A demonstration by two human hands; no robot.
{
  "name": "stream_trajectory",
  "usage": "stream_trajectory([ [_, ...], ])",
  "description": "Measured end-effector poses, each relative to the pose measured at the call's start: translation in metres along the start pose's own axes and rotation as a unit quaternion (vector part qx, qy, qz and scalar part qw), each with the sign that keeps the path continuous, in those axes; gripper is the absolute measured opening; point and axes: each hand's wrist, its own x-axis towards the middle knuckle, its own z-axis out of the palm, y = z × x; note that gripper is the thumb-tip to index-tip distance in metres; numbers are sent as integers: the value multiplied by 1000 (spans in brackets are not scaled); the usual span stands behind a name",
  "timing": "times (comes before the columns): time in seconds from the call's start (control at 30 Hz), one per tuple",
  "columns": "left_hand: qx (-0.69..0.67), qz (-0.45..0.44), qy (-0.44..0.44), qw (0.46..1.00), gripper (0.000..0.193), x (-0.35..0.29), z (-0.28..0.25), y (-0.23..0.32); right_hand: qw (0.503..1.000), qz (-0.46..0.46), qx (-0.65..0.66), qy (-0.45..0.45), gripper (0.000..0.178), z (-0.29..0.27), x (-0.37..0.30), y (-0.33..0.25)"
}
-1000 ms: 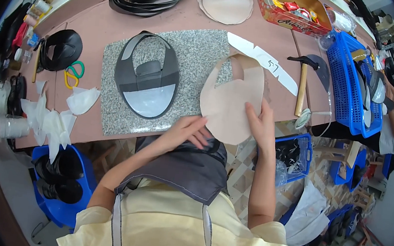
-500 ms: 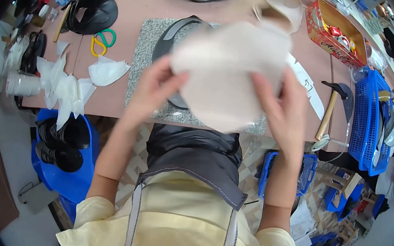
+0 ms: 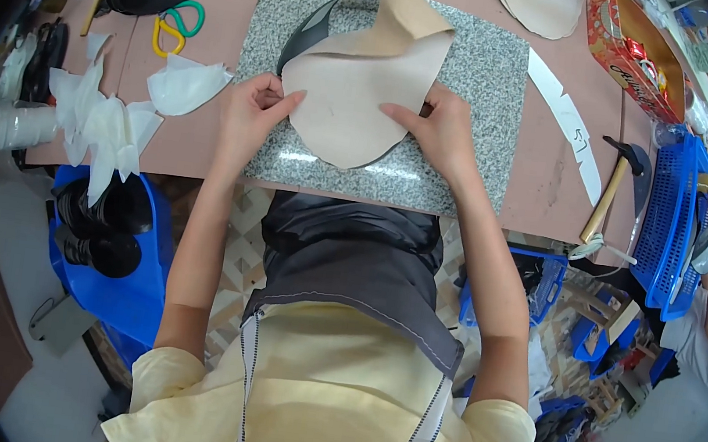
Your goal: Peeling and applying lining materials to shoe upper components at a workstation.
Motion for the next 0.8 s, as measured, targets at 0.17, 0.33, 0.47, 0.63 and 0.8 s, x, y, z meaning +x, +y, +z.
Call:
stream_trajectory([
  [0.17, 19, 11, 24, 999, 23, -2, 5, -4, 1000, 14, -18, 14, 30, 0, 1, 6],
  [0.33, 22, 23, 38, 999, 22, -4, 7, 0, 999, 2, -17, 27, 29, 2, 0, 6],
  [0.47, 31, 19, 49, 998, 22, -6, 8, 2, 999, -2, -25, 33, 29, 4, -1, 4],
  [0.63, 39, 40, 69, 996, 23, -8, 9, 4, 998, -12, -40, 46, 28, 6, -2, 2],
  [0.8, 45, 65, 84, 993, 22, -7, 14, 0, 998, -21, -33, 58, 27, 7, -3, 2],
])
